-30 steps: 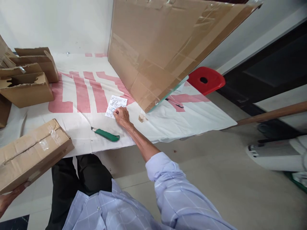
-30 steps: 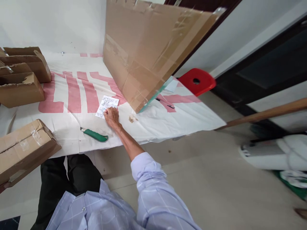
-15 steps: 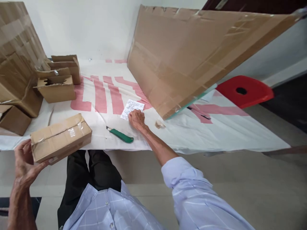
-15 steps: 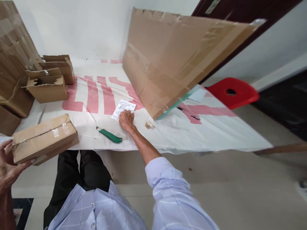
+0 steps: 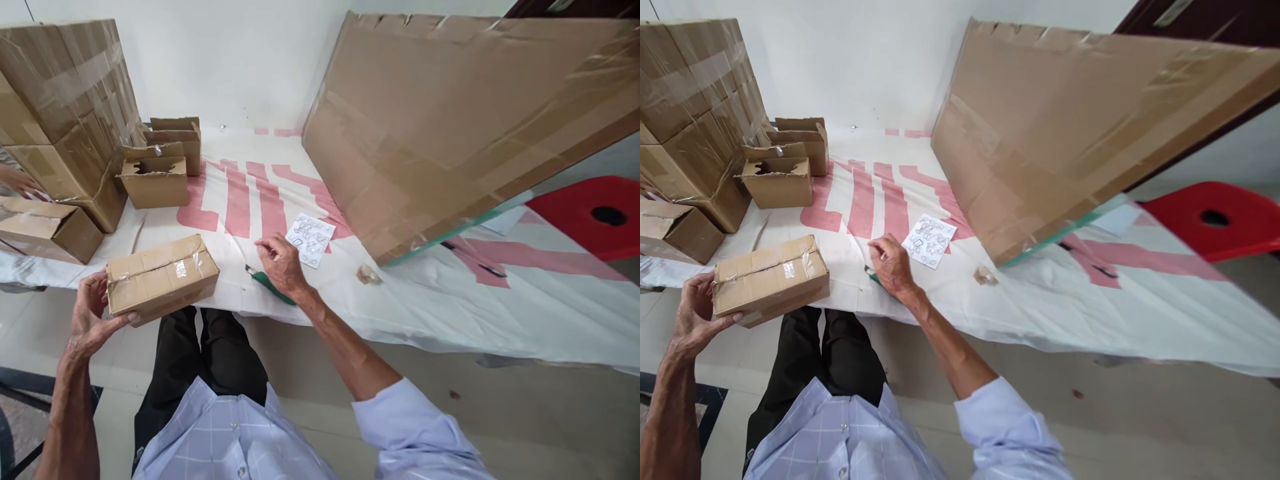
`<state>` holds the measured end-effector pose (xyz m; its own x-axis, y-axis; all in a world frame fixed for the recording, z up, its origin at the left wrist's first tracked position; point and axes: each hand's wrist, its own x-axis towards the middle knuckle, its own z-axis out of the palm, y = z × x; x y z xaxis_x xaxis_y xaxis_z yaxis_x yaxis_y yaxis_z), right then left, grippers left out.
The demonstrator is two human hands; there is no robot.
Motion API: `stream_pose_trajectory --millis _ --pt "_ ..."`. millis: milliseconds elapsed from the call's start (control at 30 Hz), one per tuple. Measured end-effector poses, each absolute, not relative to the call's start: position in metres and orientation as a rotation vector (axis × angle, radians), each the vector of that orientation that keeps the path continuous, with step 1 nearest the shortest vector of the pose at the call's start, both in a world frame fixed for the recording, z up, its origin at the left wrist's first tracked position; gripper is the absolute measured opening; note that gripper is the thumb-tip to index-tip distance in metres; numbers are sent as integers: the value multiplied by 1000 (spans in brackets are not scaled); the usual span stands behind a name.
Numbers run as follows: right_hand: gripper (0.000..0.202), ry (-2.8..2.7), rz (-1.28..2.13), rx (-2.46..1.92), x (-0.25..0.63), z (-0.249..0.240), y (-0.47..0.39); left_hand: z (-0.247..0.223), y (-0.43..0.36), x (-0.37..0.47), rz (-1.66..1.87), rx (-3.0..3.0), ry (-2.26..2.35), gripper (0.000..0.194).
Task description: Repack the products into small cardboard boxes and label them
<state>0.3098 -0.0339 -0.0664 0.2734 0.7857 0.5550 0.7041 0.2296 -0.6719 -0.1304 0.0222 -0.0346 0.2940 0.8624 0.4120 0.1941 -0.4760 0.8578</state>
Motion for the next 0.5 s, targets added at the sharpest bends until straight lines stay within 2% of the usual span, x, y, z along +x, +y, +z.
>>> stream_pose_trajectory --millis 200,500 --pt "20 -1597 450 -1209 240 -36 -45 -35 23 -132 1155 1872 953 78" --pt "17 -1677 397 -1213 224 -35 -68 -24 17 -127 1005 1947 1033 75"
